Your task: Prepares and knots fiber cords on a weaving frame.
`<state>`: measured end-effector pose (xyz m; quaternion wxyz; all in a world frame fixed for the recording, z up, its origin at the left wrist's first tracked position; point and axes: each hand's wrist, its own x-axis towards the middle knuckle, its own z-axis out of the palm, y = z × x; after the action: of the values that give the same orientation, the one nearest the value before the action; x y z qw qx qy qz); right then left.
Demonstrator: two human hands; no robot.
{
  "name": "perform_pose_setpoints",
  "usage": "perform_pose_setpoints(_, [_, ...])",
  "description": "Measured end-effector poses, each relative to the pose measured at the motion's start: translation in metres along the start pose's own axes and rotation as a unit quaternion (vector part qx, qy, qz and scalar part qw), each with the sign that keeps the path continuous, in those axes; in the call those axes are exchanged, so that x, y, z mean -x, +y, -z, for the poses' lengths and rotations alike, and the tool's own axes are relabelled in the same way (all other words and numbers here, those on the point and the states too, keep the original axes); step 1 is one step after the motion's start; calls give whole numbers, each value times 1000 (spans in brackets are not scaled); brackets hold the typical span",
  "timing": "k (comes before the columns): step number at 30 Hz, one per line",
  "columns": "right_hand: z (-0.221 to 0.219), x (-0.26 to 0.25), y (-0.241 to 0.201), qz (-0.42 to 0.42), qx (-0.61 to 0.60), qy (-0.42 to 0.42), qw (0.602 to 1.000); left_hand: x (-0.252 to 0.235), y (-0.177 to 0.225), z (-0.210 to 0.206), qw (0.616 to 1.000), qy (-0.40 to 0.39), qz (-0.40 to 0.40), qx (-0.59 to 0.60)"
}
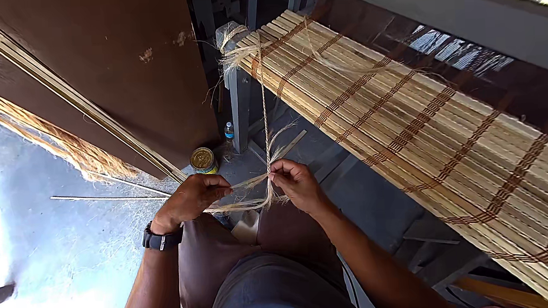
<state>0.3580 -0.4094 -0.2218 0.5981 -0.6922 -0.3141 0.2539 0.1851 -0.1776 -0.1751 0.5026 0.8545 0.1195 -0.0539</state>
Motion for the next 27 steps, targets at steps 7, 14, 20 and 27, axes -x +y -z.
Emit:
perform_pose_setpoints(7, [9,-7,-16,-72,-94,-103,988,-18,11,3,984,165,-63,17])
perform_pose_setpoints(14, [13,-4,-14,-56,-272,-142,950,-41,1,-7,988,99,-25,-118])
perform_pose_setpoints(20, [6,-1,-5,-55,-256,-86,961,-18,-21,-23,994,-106,-12,7])
perform_pose_setpoints(27, [-11,-3,-14,-82,-215,-65,971,-1,0,-38,999,-10,-24,-28])
